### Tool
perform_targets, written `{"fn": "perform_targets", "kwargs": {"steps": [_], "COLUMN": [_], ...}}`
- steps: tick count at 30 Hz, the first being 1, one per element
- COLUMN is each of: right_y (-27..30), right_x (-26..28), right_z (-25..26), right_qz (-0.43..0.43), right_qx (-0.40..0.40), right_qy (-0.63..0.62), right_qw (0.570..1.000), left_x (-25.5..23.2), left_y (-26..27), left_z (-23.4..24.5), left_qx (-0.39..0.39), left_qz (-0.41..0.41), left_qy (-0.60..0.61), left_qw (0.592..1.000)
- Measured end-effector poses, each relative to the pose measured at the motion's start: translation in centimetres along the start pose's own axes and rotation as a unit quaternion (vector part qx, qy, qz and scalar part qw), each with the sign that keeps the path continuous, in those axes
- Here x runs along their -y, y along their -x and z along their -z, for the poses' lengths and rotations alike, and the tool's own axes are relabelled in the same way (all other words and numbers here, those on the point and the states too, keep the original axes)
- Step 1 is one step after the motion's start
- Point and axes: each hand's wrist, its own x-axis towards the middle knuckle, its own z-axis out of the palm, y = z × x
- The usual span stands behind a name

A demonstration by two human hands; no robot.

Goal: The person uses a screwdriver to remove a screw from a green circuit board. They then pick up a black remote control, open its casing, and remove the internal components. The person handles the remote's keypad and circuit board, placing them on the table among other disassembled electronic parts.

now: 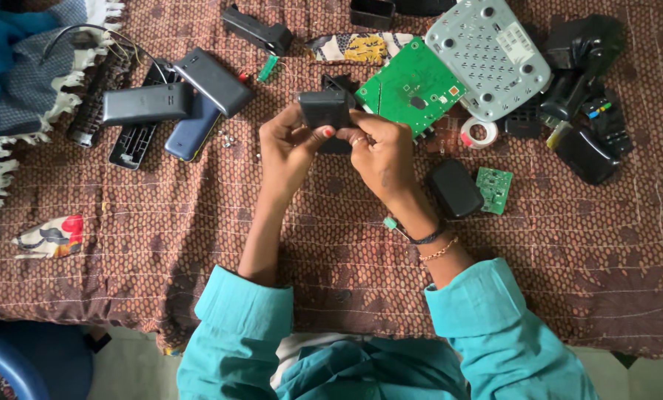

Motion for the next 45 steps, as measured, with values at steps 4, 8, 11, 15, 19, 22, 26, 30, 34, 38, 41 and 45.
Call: {"fn": "perform_targets", "kwargs": {"steps": [4,8,11,15,19,22,26,30,34,38,41,45], "right_y": [0.0,-0.2,-0.5,-0.6,-0.7,-0.8,-0.9,-1.1,-0.9,-0.9,-0.9,-0.9], "right_x": [-0.7,-2.3,-3.5,-3.5,-2.5,-2.0,-1.2,-0.1,1.1,1.9,2.2,2.2], "right_z": [0.2,0.3,0.5,0.9,1.4,1.9,2.2,2.8,3.7,4.3,4.5,4.5], "right_qz": [-0.018,-0.078,-0.140,-0.130,-0.076,-0.056,0.010,-0.008,0.022,0.011,0.042,0.042], "right_qx": [0.005,0.048,0.099,0.114,0.110,0.111,0.090,0.097,0.087,0.077,0.061,0.045], "right_qy": [-0.010,-0.078,-0.170,-0.184,-0.171,-0.116,-0.127,-0.189,-0.218,-0.190,-0.050,-0.037], "right_qw": [1.000,0.993,0.970,0.968,0.976,0.985,0.988,0.977,0.972,0.979,0.996,0.997], "left_x": [0.2,-0.9,-1.2,-1.0,-1.5,-2.5,-3.4,-3.5,-3.3,-2.7,-2.1,-1.7], "left_y": [0.3,-0.4,-0.3,-0.5,0.4,0.5,0.4,0.2,0.2,0.3,0.2,0.3], "left_z": [-0.7,-0.5,-0.7,-0.6,-0.9,-1.0,-0.9,-1.0,-0.9,-0.9,-1.1,-1.4], "left_qx": [-0.051,-0.007,-0.039,-0.035,-0.056,-0.041,-0.003,0.004,0.012,0.021,0.017,0.008], "left_qz": [0.055,-0.006,0.075,0.045,0.006,-0.075,-0.094,-0.129,-0.105,-0.072,-0.055,-0.075], "left_qy": [-0.049,-0.047,-0.058,-0.044,-0.081,-0.163,-0.164,-0.190,-0.164,-0.115,-0.093,-0.164], "left_qw": [0.996,0.999,0.995,0.997,0.995,0.983,0.982,0.973,0.981,0.991,0.994,0.984]}}
